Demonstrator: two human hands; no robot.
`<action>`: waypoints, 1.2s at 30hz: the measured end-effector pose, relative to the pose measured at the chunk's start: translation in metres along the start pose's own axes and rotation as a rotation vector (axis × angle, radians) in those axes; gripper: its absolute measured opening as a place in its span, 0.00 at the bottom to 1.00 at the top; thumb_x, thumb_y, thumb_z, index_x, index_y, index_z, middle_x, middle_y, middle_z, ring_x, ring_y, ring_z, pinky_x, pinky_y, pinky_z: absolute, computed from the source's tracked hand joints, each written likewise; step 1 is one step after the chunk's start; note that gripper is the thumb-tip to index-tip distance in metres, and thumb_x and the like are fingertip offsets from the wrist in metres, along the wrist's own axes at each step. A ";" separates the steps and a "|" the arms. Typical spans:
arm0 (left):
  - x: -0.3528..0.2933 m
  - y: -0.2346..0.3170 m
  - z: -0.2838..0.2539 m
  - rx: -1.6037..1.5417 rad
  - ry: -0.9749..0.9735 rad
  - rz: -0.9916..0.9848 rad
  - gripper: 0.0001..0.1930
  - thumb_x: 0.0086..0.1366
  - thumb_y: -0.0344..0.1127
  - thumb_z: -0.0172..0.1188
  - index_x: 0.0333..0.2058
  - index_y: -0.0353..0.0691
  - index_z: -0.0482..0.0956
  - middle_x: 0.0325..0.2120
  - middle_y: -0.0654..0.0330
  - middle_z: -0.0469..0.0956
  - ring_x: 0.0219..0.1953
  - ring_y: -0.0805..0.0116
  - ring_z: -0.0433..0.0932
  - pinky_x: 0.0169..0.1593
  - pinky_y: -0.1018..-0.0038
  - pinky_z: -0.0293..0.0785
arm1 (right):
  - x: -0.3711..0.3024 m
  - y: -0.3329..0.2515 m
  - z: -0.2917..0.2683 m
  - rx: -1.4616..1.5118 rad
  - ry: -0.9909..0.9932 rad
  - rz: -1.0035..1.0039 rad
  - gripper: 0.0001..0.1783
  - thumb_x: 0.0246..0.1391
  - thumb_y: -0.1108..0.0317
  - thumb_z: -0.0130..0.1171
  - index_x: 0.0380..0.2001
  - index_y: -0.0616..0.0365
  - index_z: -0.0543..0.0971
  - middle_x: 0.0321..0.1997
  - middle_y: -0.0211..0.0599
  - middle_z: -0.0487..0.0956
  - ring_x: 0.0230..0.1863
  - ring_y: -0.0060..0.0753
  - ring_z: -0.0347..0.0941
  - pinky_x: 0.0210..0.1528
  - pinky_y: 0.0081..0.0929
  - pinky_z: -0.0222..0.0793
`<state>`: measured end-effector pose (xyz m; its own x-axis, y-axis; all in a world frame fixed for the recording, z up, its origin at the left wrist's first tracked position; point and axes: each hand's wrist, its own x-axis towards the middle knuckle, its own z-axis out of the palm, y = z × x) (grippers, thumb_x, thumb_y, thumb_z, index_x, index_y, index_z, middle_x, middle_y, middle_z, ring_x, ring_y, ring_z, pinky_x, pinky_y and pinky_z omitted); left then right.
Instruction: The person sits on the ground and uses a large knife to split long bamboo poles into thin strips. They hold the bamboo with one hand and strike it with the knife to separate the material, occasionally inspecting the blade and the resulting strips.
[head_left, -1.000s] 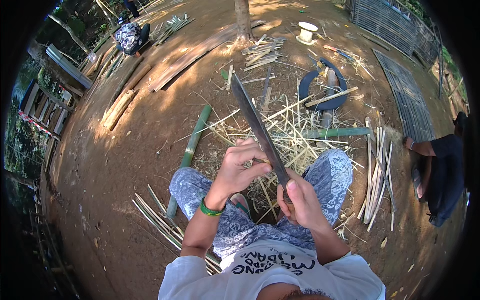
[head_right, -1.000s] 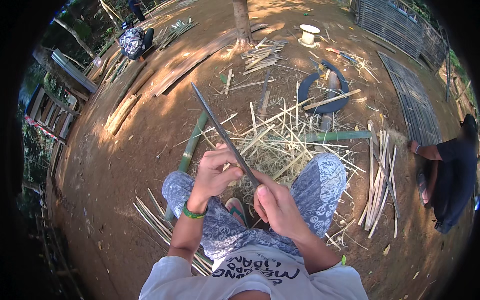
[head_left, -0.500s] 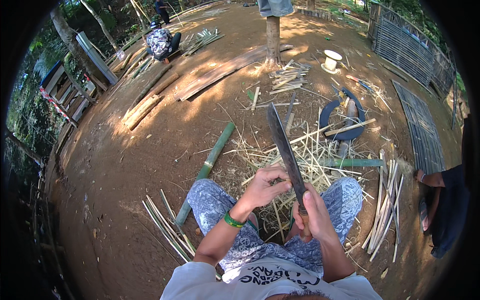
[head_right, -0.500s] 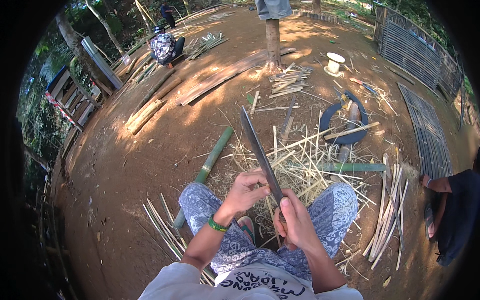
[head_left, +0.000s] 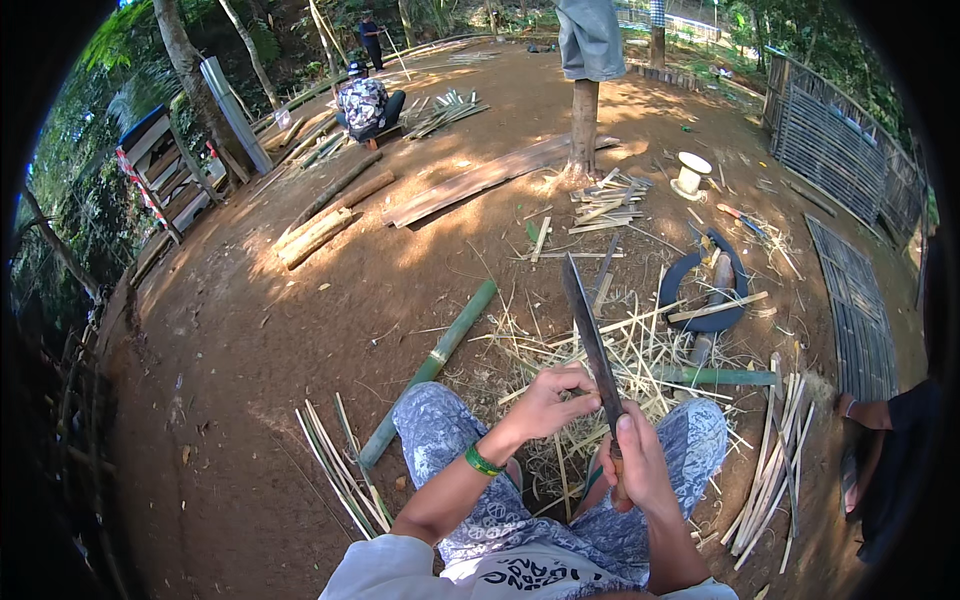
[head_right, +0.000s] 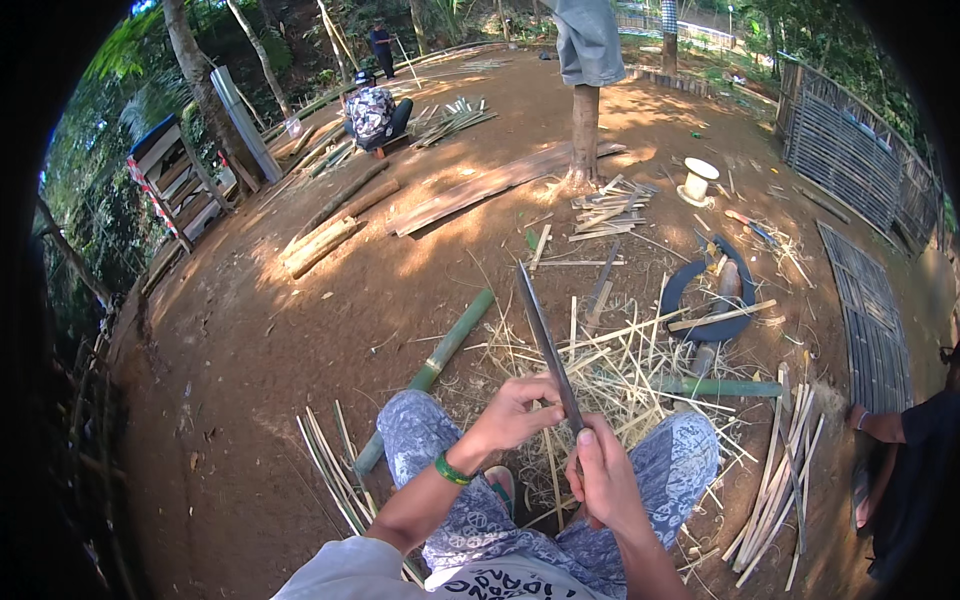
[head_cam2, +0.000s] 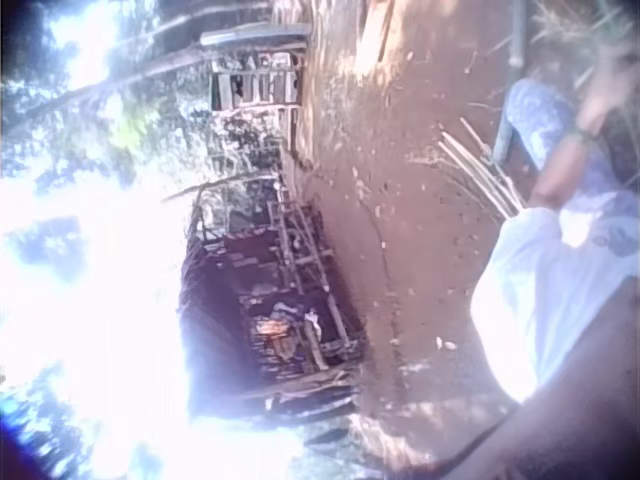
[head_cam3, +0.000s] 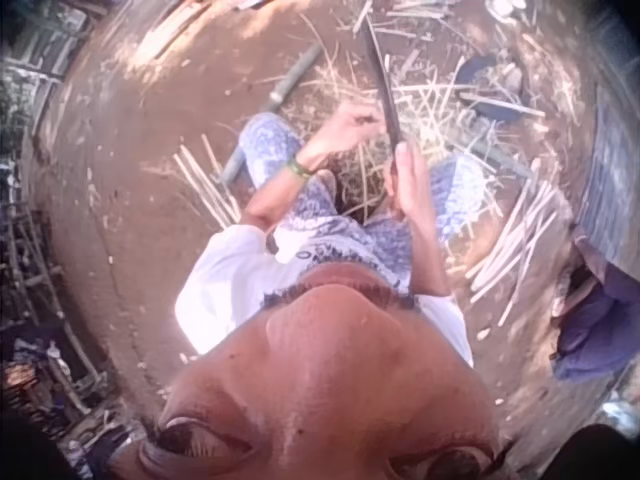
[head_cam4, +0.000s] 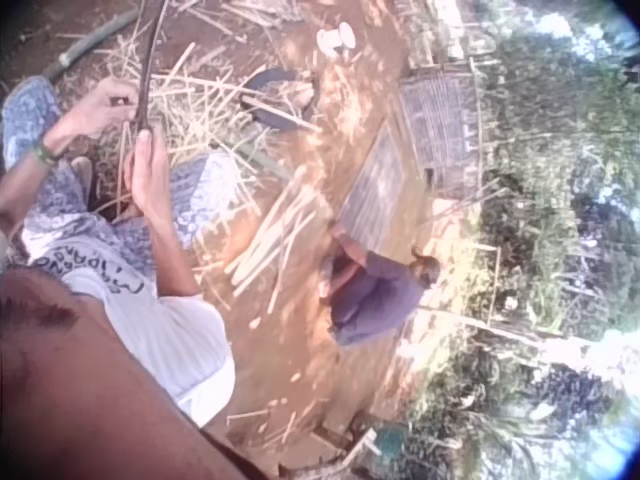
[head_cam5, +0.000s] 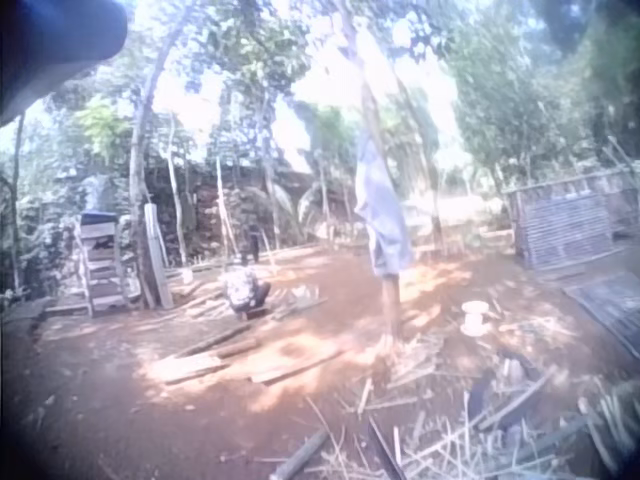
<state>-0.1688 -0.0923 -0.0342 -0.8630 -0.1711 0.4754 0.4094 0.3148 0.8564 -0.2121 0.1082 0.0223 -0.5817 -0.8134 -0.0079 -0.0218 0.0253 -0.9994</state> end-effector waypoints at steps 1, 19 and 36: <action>0.000 0.001 0.001 -0.021 0.004 -0.013 0.05 0.59 0.28 0.68 0.32 0.35 0.82 0.26 0.61 0.77 0.32 0.69 0.75 0.37 0.71 0.70 | 0.000 -0.003 -0.001 0.170 -0.001 0.135 0.25 0.73 0.49 0.35 0.51 0.61 0.68 0.15 0.29 0.67 0.13 0.18 0.61 0.18 0.19 0.55; 0.001 0.001 0.002 -0.016 0.010 -0.026 0.05 0.60 0.28 0.68 0.32 0.34 0.82 0.27 0.59 0.77 0.32 0.70 0.75 0.38 0.71 0.70 | 0.002 0.004 -0.002 -0.003 -0.003 0.032 0.26 0.73 0.47 0.33 0.55 0.58 0.65 0.14 0.29 0.67 0.12 0.19 0.59 0.17 0.19 0.57; 0.000 -0.002 -0.003 -0.084 0.031 -0.011 0.04 0.62 0.28 0.67 0.33 0.33 0.82 0.29 0.60 0.78 0.33 0.71 0.75 0.39 0.72 0.70 | 0.007 -0.007 0.003 0.004 0.013 0.043 0.24 0.73 0.49 0.35 0.50 0.59 0.69 0.13 0.27 0.65 0.12 0.18 0.59 0.16 0.19 0.55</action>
<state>-0.1691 -0.0959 -0.0356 -0.8585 -0.2035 0.4706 0.4244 0.2330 0.8750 -0.2138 0.1001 0.0291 -0.5926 -0.8039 -0.0502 0.0065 0.0575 -0.9983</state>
